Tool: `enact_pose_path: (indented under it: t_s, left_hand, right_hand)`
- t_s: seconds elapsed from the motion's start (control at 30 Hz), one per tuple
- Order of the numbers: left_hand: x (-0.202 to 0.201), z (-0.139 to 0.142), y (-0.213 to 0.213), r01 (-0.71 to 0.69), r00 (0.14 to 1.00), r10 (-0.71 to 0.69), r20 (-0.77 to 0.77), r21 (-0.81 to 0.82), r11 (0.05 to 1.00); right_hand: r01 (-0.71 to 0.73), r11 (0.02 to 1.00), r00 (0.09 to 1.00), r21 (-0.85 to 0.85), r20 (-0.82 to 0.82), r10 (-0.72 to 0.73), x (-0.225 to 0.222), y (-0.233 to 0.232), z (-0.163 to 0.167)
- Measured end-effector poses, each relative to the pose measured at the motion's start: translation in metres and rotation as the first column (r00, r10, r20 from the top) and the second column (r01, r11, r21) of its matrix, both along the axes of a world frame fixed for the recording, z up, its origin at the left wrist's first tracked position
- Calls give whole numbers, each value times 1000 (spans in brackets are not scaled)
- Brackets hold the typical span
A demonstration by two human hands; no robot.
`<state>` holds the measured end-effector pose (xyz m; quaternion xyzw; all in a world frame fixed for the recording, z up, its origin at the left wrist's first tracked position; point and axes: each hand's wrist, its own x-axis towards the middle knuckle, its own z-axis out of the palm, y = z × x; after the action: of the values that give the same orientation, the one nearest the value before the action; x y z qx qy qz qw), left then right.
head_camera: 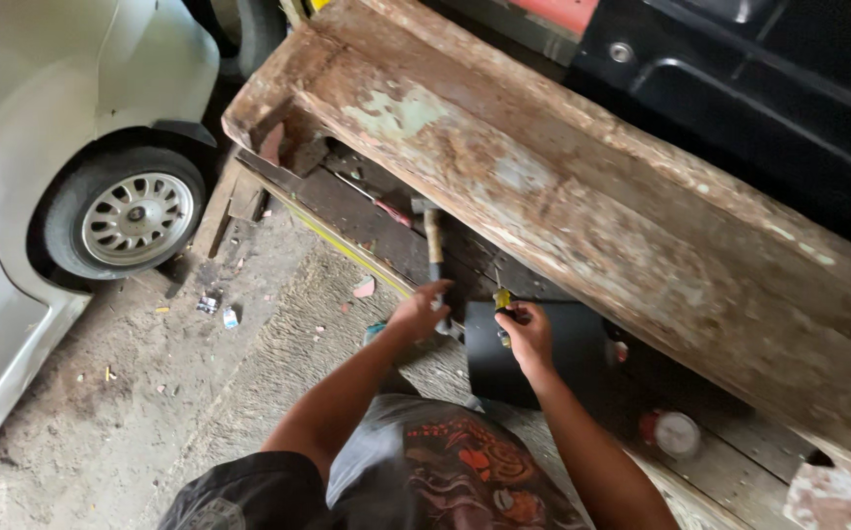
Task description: The person uses a hammer and a metal punch to repeatedly strike a rusted car bumper, likely to remove rust or reshape the metal. They also use a screwdriver to scrape the surface and a small container to apply a substance to the bumper.
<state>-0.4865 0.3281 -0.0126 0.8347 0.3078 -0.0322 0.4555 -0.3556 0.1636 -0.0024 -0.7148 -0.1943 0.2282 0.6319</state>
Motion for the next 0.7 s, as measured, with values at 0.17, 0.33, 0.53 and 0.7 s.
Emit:
enact_pose_path:
  t_s: [0.17,0.33,0.53,0.7]
  left_hand:
    - [4,-12,61,87,970,-110,217,112,990]
    - [-16,-19,145,57,991,-65,120,66,996]
    - [-18,-21,214,412,907,-420,7,187,892]
    - [3,-27,244,601,791,-608,-66,269,753]
  right_hand:
    - [56,997,998,-45,0,-56,-9,63,-1]
    - [101,994,995,-43,-13,-102,-28,134,-6]
    - [152,977,988,-149,44,-147,-46,219,-18]
    - [167,975,986,-150,26,-164,-48,258,-19]
